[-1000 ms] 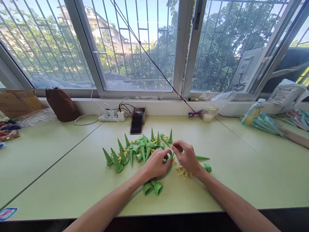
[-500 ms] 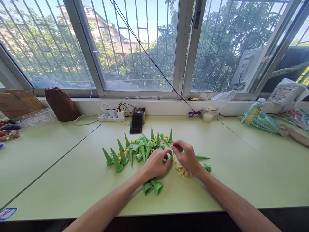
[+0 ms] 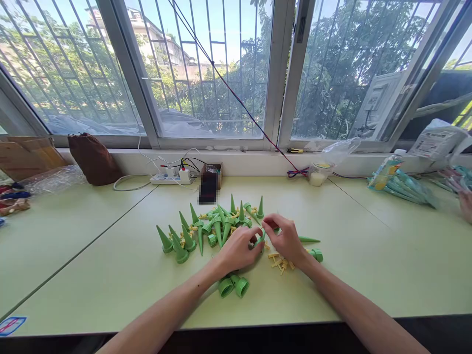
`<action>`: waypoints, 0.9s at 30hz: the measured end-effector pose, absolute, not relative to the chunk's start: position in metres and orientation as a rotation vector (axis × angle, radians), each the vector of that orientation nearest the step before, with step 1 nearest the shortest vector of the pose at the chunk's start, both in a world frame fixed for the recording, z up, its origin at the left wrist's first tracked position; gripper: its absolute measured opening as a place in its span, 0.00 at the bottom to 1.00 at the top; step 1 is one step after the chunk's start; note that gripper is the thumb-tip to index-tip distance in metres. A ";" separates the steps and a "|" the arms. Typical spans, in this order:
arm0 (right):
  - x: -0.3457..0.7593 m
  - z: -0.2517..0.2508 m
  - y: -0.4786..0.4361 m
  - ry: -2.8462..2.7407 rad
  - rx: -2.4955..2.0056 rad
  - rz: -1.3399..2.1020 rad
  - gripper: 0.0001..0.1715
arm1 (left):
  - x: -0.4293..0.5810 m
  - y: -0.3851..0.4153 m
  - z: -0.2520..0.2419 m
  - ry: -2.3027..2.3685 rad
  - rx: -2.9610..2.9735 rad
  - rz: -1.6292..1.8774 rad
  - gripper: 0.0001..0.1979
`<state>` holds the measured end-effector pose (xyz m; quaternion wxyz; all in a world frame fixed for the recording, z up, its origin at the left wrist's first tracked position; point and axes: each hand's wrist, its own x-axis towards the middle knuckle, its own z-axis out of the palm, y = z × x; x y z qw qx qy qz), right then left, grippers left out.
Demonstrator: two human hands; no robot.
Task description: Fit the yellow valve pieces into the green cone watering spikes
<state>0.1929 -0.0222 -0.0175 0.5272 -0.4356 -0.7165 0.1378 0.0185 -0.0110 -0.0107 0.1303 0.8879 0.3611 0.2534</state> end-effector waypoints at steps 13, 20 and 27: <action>0.193 -0.018 -0.022 -1.713 -1.034 0.330 0.06 | 0.018 -0.012 -0.009 1.053 2.585 0.730 0.04; 0.193 -0.017 -0.022 -1.718 -1.041 0.327 0.06 | 0.019 -0.012 -0.008 1.034 2.575 0.750 0.05; 0.192 -0.016 -0.022 -1.719 -1.036 0.325 0.07 | 0.019 -0.012 -0.009 1.045 2.583 0.743 0.05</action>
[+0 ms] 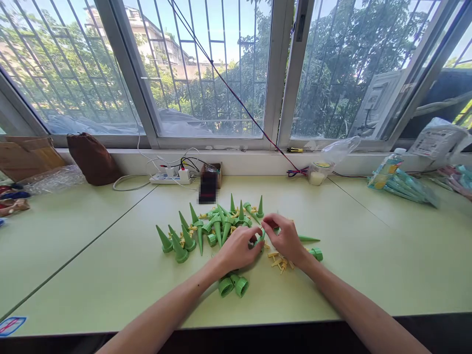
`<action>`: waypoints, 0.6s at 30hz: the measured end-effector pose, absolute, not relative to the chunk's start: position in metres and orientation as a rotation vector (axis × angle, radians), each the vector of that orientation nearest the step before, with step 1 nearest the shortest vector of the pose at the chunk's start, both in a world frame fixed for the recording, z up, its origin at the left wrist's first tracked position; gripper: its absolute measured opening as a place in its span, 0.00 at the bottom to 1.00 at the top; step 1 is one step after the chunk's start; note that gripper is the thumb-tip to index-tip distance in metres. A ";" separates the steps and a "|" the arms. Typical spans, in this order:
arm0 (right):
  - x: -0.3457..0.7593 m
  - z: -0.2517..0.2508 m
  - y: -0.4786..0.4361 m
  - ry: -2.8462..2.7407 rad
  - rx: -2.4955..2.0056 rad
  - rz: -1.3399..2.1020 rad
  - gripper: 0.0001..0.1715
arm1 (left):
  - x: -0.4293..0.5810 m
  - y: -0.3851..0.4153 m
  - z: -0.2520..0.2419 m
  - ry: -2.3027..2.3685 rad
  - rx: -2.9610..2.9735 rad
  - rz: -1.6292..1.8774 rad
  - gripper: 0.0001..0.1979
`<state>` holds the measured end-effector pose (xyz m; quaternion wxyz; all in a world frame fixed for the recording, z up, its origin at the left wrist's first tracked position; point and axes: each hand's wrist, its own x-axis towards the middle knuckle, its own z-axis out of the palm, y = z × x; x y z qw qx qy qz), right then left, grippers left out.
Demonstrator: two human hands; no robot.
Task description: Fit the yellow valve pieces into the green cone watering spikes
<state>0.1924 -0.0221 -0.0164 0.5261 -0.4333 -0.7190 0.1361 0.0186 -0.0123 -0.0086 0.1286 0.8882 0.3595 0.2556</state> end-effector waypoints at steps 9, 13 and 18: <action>0.192 -0.016 -0.022 -1.711 -1.037 0.328 0.07 | 0.018 -0.012 -0.009 1.057 2.589 0.730 0.04; 0.192 -0.016 -0.023 -1.709 -1.045 0.329 0.07 | 0.018 -0.012 -0.010 1.070 2.589 0.716 0.04; 0.192 -0.016 -0.022 -1.705 -1.039 0.333 0.07 | 0.018 -0.012 -0.010 1.062 2.583 0.716 0.05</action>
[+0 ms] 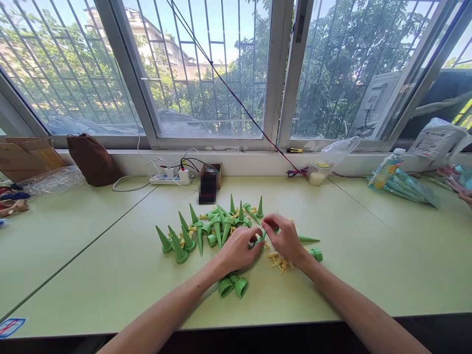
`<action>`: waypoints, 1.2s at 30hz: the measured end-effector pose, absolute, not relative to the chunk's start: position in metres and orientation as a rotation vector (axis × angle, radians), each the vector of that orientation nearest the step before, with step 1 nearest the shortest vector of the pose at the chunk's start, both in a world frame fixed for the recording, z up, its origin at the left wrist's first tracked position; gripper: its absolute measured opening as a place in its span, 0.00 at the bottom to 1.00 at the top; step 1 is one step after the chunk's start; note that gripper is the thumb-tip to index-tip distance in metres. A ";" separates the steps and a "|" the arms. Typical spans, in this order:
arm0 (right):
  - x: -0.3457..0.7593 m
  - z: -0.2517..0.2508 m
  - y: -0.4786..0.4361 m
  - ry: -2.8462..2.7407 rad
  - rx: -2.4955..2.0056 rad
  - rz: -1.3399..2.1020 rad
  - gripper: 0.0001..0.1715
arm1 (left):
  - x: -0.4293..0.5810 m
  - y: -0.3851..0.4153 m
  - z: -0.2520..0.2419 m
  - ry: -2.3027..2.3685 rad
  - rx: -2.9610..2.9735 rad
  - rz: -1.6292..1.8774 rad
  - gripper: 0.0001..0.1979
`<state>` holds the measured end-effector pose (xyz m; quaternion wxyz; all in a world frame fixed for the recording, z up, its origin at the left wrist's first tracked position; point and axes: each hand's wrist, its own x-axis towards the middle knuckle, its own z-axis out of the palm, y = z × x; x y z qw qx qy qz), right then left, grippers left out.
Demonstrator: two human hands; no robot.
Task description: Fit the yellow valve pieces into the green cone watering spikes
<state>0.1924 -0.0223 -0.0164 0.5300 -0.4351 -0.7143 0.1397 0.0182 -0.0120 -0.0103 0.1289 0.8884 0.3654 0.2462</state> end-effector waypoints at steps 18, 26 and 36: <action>0.193 -0.021 -0.020 -1.595 -0.999 0.389 0.07 | 0.020 -0.011 -0.007 0.987 2.508 0.852 0.09; 0.193 -0.020 -0.020 -1.597 -0.980 0.377 0.07 | 0.020 -0.008 -0.004 0.995 2.272 1.014 0.06; 0.194 -0.016 -0.021 -1.577 -0.949 0.306 0.08 | 0.019 0.000 -0.009 0.975 2.079 1.202 0.09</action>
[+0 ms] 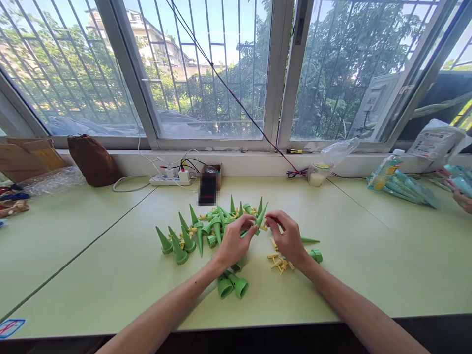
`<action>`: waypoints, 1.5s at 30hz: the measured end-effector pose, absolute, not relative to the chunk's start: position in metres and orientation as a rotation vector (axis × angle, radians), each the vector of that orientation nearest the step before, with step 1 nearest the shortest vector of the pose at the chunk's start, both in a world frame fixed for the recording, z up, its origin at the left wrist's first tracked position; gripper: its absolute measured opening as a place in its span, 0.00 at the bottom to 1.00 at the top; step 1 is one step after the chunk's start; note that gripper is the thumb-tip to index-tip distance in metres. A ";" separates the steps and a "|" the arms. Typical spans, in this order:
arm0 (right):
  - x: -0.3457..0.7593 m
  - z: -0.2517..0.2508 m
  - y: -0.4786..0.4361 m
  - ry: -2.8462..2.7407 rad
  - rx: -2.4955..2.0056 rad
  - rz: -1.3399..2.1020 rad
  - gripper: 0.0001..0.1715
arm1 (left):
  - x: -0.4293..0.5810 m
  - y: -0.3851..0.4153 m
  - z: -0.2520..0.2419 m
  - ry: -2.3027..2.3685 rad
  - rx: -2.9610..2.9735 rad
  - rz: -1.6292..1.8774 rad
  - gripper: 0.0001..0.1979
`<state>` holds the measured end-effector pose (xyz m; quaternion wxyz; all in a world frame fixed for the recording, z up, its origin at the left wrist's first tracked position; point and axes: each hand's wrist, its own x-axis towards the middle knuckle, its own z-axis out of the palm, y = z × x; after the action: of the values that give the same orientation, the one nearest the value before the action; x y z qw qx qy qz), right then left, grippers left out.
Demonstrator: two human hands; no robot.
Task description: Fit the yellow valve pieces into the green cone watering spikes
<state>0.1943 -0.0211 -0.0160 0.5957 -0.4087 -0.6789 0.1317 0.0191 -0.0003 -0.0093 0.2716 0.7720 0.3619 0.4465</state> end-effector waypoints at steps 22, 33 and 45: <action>0.195 -0.017 -0.022 -1.479 -1.010 0.300 0.09 | 0.019 0.004 -0.012 0.928 1.840 1.368 0.14; 0.194 -0.017 -0.023 -1.435 -0.994 0.366 0.10 | 0.019 0.002 -0.012 0.877 1.893 1.394 0.13; 0.194 -0.018 -0.022 -1.398 -0.982 0.392 0.11 | 0.020 -0.004 -0.008 0.851 2.115 1.438 0.11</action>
<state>0.1944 -0.0225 -0.0179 0.6399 -0.4304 -0.6131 0.1717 0.0197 -0.0042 -0.0076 0.2214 0.7652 0.3078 0.5202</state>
